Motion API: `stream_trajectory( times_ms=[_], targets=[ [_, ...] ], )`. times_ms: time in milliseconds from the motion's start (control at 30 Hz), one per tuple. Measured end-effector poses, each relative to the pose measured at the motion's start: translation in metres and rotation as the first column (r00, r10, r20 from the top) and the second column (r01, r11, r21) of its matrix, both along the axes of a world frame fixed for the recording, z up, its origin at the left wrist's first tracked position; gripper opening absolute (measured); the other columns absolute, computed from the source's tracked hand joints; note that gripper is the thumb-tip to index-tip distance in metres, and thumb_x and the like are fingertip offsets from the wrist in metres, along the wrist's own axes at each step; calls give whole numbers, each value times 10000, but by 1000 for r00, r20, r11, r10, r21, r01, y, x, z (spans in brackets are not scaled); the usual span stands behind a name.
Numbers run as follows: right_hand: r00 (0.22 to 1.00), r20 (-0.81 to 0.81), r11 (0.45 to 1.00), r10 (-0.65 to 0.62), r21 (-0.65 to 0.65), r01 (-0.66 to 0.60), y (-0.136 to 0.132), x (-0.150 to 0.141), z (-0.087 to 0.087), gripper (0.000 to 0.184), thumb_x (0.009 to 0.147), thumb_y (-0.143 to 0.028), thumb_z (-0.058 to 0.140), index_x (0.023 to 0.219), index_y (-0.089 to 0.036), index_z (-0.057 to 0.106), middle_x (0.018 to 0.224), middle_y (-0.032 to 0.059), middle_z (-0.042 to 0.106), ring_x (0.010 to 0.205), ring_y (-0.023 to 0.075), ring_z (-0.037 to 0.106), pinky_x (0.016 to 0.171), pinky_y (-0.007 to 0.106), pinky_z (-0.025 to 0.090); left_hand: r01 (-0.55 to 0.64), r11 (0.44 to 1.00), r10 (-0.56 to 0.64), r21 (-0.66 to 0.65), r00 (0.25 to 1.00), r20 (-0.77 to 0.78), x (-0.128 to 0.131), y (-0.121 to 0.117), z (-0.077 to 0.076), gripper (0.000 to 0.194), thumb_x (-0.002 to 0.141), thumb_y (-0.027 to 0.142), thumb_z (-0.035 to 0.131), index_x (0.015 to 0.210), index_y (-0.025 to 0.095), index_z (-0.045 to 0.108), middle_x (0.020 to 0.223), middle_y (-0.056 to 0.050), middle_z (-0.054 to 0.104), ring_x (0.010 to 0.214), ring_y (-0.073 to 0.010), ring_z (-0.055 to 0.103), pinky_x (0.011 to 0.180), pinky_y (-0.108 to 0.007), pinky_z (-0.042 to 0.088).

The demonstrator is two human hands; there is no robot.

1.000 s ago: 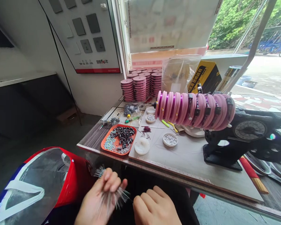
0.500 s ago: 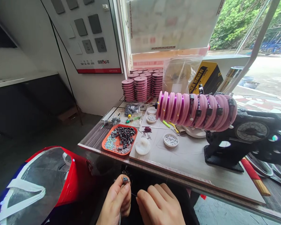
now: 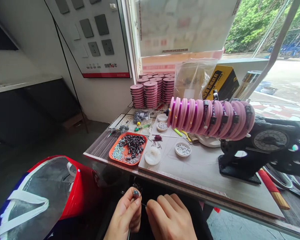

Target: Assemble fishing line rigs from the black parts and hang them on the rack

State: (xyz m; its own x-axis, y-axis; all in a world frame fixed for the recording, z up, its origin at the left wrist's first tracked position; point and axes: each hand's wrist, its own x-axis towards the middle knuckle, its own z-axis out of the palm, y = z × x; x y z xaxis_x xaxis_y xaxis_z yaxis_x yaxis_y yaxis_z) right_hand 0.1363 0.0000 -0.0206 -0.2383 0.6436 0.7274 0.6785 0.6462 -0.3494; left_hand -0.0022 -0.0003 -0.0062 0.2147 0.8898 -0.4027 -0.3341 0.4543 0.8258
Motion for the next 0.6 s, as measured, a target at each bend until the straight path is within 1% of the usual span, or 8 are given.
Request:
stream_trajectory(
  times_ms=[67, 167, 267, 367, 433, 467, 533, 600],
  targets=[
    [999, -8, 999, -38, -32, 38, 1, 1, 0, 247, 932, -161, 393, 748, -186, 556, 574, -9, 490, 505, 136, 416, 531, 270, 280, -10, 1000, 11, 22, 999, -39, 0, 0, 0, 422, 689, 562, 652, 676, 211, 417, 464, 133, 222, 392, -37, 96, 387, -191, 60],
    [997, -12, 996, -80, -47, 79, 2, 2, 1, 232, 935, -172, 396, 771, -188, 558, 589, -5, 510, 517, 137, 444, 540, 270, 286, -51, 992, 68, 115, 986, -154, -1, 0, -1, 428, 684, 573, 652, 644, 200, 446, 463, 124, 220, 387, -37, 112, 379, -196, 67],
    [996, -12, 996, -83, -40, 82, 1, 2, 2, 235, 937, -174, 396, 762, -193, 551, 582, -7, 509, 510, 134, 447, 538, 267, 290, -100, 974, 151, 203, 955, -254, -2, 0, -2, 418, 683, 571, 654, 630, 187, 497, 459, 110, 238, 386, -44, 147, 373, -206, 77],
    [996, -11, 996, -84, -38, 83, 1, 2, 1, 238, 935, -182, 397, 749, -196, 545, 574, -9, 510, 498, 132, 451, 524, 264, 299, -129, 963, 201, 236, 928, -313, -3, 1, -3, 407, 662, 563, 676, 634, 172, 567, 473, 96, 249, 410, -54, 167, 383, -210, 95],
    [997, -17, 996, -77, -49, 76, 0, 1, 1, 237, 937, -186, 396, 753, -197, 544, 578, -10, 520, 495, 131, 466, 514, 261, 314, -142, 957, 223, 251, 917, -331, -3, 2, -2, 386, 640, 536, 708, 623, 163, 612, 475, 88, 258, 433, -59, 182, 401, -210, 128],
    [997, -27, 996, -69, -57, 67, -1, 1, 2, 223, 941, -193, 394, 784, -193, 552, 594, -7, 537, 504, 129, 485, 516, 256, 331, -148, 954, 233, 262, 914, -332, -2, 2, -2, 374, 630, 522, 723, 616, 158, 634, 474, 81, 280, 445, -62, 197, 414, -210, 153],
    [998, -47, 997, -46, -69, 42, -1, 0, 3, 190, 954, -224, 389, 932, -167, 569, 644, 3, 579, 533, 123, 529, 532, 240, 375, -160, 944, 253, 290, 913, -320, -1, 1, -2, 360, 611, 506, 744, 607, 154, 666, 487, 57, 360, 474, -70, 253, 445, -211, 210],
    [999, -39, 998, -23, -61, 21, 0, 0, 4, 230, 969, -260, 375, 1059, -143, 551, 670, 8, 603, 542, 116, 548, 541, 227, 394, -163, 942, 252, 294, 922, -295, 2, -1, -3, 355, 617, 506, 743, 614, 157, 675, 500, 43, 406, 485, -75, 289, 456, -208, 241]
  ],
)
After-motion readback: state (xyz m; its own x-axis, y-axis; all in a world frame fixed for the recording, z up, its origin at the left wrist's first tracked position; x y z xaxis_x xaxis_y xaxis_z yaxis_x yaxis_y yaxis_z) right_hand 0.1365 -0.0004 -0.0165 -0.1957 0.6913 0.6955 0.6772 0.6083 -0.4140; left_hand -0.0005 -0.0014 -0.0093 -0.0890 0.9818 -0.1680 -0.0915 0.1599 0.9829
